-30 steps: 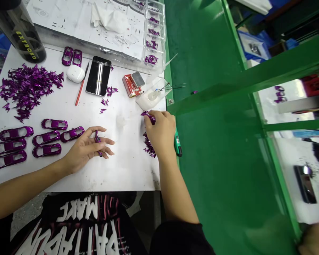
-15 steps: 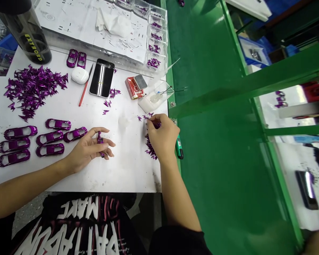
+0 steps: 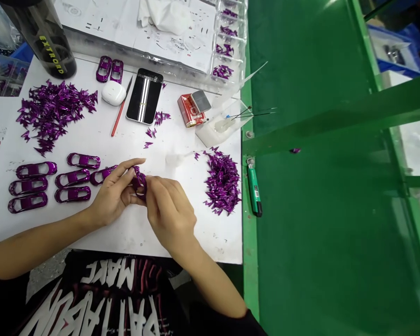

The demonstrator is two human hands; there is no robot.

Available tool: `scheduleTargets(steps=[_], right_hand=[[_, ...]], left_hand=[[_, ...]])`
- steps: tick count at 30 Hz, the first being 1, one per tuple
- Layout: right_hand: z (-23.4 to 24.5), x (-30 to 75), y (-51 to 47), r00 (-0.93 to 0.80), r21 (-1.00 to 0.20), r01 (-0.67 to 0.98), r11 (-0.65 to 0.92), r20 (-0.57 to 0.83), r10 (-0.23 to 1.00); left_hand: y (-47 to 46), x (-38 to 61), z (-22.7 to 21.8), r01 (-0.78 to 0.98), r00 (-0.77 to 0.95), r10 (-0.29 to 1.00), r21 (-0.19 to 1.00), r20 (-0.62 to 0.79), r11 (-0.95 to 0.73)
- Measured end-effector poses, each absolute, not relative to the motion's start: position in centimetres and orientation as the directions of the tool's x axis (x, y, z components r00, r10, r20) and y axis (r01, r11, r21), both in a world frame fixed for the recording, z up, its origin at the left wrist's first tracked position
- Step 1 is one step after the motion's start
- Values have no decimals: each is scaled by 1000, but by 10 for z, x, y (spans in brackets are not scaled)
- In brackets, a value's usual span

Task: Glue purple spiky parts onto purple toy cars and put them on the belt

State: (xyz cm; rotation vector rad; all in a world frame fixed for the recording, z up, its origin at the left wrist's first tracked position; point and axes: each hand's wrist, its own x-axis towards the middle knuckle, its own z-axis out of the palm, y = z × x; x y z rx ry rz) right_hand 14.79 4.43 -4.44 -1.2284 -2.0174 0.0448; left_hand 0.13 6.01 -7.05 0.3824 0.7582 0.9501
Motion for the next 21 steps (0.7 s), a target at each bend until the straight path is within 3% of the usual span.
scheduleTargets(steps=[10, 18, 21], right_hand=[[-60, 144, 44, -289, -266, 780, 566, 649, 704], [-51, 135, 38, -164, -404, 808, 429, 545, 822], [-52, 123, 30, -123, -392, 838, 380, 542, 831]], left_hand=[[55, 4, -74, -532, 301, 861, 677, -410, 508], [56, 5, -73, -597, 236, 871, 643, -431, 480], [56, 6, -73, -620, 182, 899, 663, -398, 419]])
